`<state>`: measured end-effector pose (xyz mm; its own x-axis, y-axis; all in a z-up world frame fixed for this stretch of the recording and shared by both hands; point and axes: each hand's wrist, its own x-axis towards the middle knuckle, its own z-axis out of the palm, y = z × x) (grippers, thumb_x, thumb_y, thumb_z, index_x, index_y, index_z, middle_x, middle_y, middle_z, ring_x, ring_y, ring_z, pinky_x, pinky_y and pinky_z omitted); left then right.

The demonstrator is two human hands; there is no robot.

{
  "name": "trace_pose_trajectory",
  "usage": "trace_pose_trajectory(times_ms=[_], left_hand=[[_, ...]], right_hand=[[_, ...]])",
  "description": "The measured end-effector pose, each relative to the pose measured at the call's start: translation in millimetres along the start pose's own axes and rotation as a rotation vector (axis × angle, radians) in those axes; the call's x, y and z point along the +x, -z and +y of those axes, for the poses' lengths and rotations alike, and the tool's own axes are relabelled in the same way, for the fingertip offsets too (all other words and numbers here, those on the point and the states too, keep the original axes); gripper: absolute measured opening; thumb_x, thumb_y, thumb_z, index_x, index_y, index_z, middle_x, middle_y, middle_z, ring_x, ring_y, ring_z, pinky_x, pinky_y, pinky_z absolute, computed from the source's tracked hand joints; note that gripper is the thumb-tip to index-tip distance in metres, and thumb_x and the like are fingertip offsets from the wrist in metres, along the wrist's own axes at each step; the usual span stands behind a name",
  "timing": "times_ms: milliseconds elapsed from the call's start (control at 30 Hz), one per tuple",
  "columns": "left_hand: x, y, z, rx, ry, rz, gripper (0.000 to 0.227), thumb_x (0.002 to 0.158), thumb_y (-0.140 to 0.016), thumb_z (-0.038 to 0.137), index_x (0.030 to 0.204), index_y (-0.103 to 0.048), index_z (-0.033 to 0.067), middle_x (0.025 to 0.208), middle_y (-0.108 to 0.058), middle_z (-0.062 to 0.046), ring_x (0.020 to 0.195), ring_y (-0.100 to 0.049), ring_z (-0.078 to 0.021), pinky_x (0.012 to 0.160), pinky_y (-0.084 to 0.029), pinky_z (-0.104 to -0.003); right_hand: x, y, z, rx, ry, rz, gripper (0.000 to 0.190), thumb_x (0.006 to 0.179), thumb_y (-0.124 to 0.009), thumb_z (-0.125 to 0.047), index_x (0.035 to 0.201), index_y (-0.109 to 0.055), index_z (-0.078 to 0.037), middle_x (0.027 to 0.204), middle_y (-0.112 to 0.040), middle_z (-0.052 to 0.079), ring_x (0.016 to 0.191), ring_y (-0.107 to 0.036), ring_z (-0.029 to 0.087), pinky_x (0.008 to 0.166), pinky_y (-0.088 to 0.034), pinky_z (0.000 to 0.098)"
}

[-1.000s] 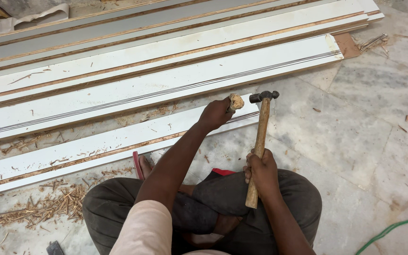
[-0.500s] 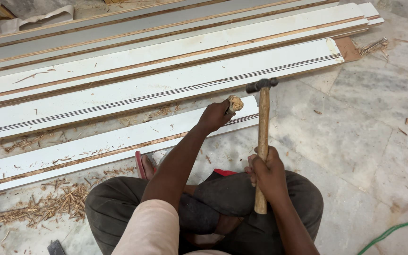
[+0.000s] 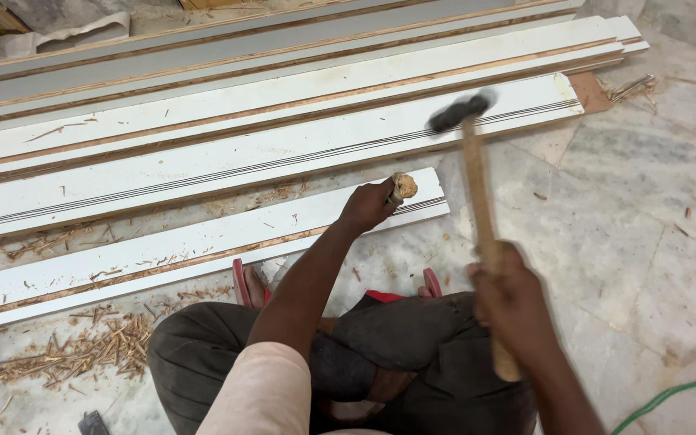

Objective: The person sits on the floor and repeatedly hammers a small wooden block against the edge of a long white wooden plank. The person uses a hammer in the right hand and holds the block with the left hand, striking along the plank's edge.

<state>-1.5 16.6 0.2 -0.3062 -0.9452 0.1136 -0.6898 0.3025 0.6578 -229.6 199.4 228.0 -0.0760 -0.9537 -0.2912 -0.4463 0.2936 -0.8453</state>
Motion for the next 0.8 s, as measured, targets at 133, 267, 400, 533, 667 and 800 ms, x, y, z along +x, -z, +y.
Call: trace_pose_trajectory(times_ms=[133, 267, 400, 533, 667, 800], left_hand=[[3.5, 0.8, -0.2, -0.012, 0.056, -0.048, 0.037, 0.094, -0.070, 0.032, 0.120, -0.060, 0.0068, 0.092, -0.074, -0.017, 0.087, -0.071, -0.0380, 0.077, -0.054, -0.050], [3.8, -8.3, -2.5, 0.018, 0.015, -0.032, 0.036, 0.093, -0.070, 0.032, 0.117, -0.062, 0.0074, 0.095, -0.075, -0.015, 0.089, -0.071, -0.0371, 0.078, -0.055, -0.050], [9.9, -10.2, -0.8, 0.088, -0.015, -0.100, 0.042, 0.090, -0.067, 0.026, 0.128, -0.058, 0.0099, 0.095, -0.074, -0.016, 0.089, -0.071, -0.0374, 0.076, -0.055, -0.051], [10.5, -17.4, 11.1, 0.149, 0.012, -0.180, 0.041, 0.092, -0.065, 0.024, 0.131, -0.057, 0.0141, 0.095, -0.074, -0.017, 0.089, -0.070, -0.0389, 0.077, -0.054, -0.053], [31.1, -12.6, 5.4, 0.125, 0.007, -0.145, 0.042, 0.089, -0.069, 0.024, 0.127, -0.058, 0.0134, 0.097, -0.075, -0.015, 0.091, -0.071, -0.0379, 0.078, -0.055, -0.052], [36.9, -11.9, 3.2, 0.129, 0.010, -0.164, 0.042, 0.088, -0.070, 0.024, 0.126, -0.056, 0.0112, 0.095, -0.074, -0.014, 0.092, -0.071, -0.0374, 0.079, -0.055, -0.051]], right_hand=[[-15.5, 33.9, -11.5, 0.188, 0.539, 0.285, 0.017, 0.106, -0.053, -0.005, 0.122, -0.046, -0.004, 0.080, -0.060, 0.004, 0.057, -0.056, 0.008, 0.051, -0.049, 0.0260], [13.9, -10.3, 26.4, 0.460, 0.484, 0.387, 0.026, 0.099, -0.051, -0.006, 0.124, -0.044, -0.005, 0.089, -0.060, 0.003, 0.061, -0.056, 0.009, 0.050, -0.050, 0.0272], [26.7, -55.4, 67.2, 0.041, -0.177, -0.132, 0.018, 0.098, -0.056, -0.016, 0.107, -0.050, -0.001, 0.065, -0.060, 0.011, 0.045, -0.058, 0.019, 0.042, -0.050, 0.0350], [29.6, -13.5, 56.3, 0.274, -0.141, -0.017, 0.021, 0.097, -0.061, -0.016, 0.110, -0.053, -0.002, 0.068, -0.053, 0.008, 0.045, -0.049, 0.017, 0.040, -0.043, 0.0344], [28.9, 18.9, 26.6, 0.402, 0.098, 0.205, 0.020, 0.097, -0.055, -0.010, 0.116, -0.052, -0.005, 0.078, -0.056, 0.003, 0.050, -0.050, 0.012, 0.042, -0.043, 0.0302], [46.0, -13.1, 41.3, 0.392, 0.104, 0.339, 0.022, 0.095, -0.053, -0.009, 0.115, -0.044, -0.007, 0.081, -0.058, 0.003, 0.052, -0.054, 0.010, 0.041, -0.048, 0.0299]])
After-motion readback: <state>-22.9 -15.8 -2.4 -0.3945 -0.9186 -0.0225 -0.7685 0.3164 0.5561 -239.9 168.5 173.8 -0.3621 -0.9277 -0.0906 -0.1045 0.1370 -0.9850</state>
